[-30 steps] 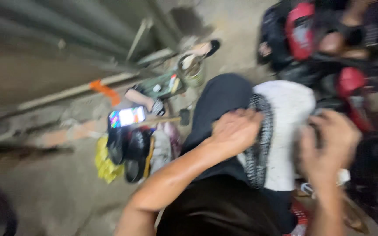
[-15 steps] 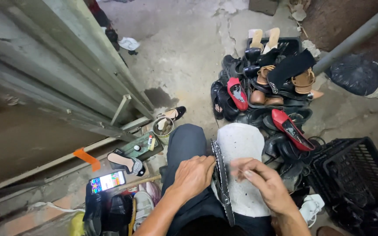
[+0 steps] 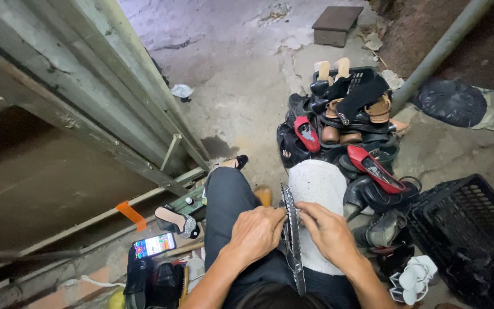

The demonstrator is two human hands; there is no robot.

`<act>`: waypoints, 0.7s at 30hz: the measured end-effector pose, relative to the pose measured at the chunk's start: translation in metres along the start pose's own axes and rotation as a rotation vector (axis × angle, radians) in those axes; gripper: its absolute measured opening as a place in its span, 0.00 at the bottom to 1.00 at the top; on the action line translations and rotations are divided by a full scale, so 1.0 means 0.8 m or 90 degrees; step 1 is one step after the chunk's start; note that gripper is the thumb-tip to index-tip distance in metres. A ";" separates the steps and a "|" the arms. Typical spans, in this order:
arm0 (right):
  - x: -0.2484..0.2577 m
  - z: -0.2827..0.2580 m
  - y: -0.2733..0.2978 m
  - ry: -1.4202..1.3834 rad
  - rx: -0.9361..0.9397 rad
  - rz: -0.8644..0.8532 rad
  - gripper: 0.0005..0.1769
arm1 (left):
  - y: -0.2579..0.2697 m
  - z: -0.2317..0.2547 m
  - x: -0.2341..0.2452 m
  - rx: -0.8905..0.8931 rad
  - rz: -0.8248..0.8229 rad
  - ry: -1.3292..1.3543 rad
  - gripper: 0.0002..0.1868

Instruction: The person sits on the floor and sews a black sandal using a needle and thread. They repeatedly push the needle through the sandal strap and pull the thread to secure it. The workspace is cluttered with various shoes and tools.

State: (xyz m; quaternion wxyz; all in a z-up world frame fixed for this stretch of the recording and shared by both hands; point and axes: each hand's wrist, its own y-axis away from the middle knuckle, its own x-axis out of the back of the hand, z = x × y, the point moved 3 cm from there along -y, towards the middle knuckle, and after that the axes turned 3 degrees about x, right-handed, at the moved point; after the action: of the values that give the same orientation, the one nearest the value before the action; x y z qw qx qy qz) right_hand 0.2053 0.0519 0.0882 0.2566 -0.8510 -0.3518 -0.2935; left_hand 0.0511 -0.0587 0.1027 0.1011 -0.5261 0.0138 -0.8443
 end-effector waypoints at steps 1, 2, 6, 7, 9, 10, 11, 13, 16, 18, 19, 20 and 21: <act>-0.001 0.001 0.004 -0.001 0.000 0.006 0.15 | 0.002 0.002 0.000 -0.004 0.000 -0.004 0.09; -0.002 0.003 0.008 0.003 0.000 0.007 0.15 | 0.004 0.003 0.000 -0.006 -0.001 -0.012 0.09; 0.010 -0.008 0.019 -0.029 -0.061 0.046 0.14 | 0.006 0.012 0.001 -0.025 0.003 -0.011 0.09; 0.014 -0.007 0.021 -0.027 -0.063 0.053 0.14 | 0.006 0.015 0.000 -0.033 0.002 -0.011 0.09; 0.019 -0.002 0.027 -0.126 -0.118 0.062 0.14 | 0.007 0.018 -0.002 -0.048 -0.001 -0.018 0.08; 0.024 -0.008 0.031 -0.124 -0.122 0.068 0.14 | 0.007 0.020 -0.001 -0.054 -0.003 -0.017 0.08; 0.027 -0.015 0.033 -0.125 -0.103 0.044 0.14 | 0.007 0.022 -0.001 -0.053 -0.008 -0.010 0.07; 0.031 -0.024 0.039 -0.122 -0.089 0.024 0.13 | 0.009 0.024 -0.001 -0.057 -0.016 0.001 0.07; 0.033 -0.034 0.044 -0.065 -0.101 0.007 0.14 | 0.012 0.023 -0.001 -0.081 0.012 0.010 0.08; 0.038 -0.047 0.046 -0.024 -0.108 -0.017 0.14 | 0.013 0.021 -0.002 -0.086 -0.007 0.016 0.06; 0.040 -0.047 0.048 -0.019 -0.110 -0.012 0.14 | 0.012 0.022 0.000 -0.093 -0.006 0.019 0.06; 0.040 -0.046 0.050 -0.003 -0.125 -0.028 0.17 | 0.010 0.021 0.001 -0.087 -0.012 0.031 0.07; 0.039 -0.045 0.056 0.010 -0.143 -0.048 0.21 | 0.012 0.022 0.000 -0.079 -0.020 0.045 0.08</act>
State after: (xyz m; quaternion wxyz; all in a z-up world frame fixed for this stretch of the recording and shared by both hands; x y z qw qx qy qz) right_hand 0.2455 0.0152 0.1243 0.1515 -0.8583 -0.3464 -0.3471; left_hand 0.0679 -0.0666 0.1092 0.0541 -0.5017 0.0613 -0.8612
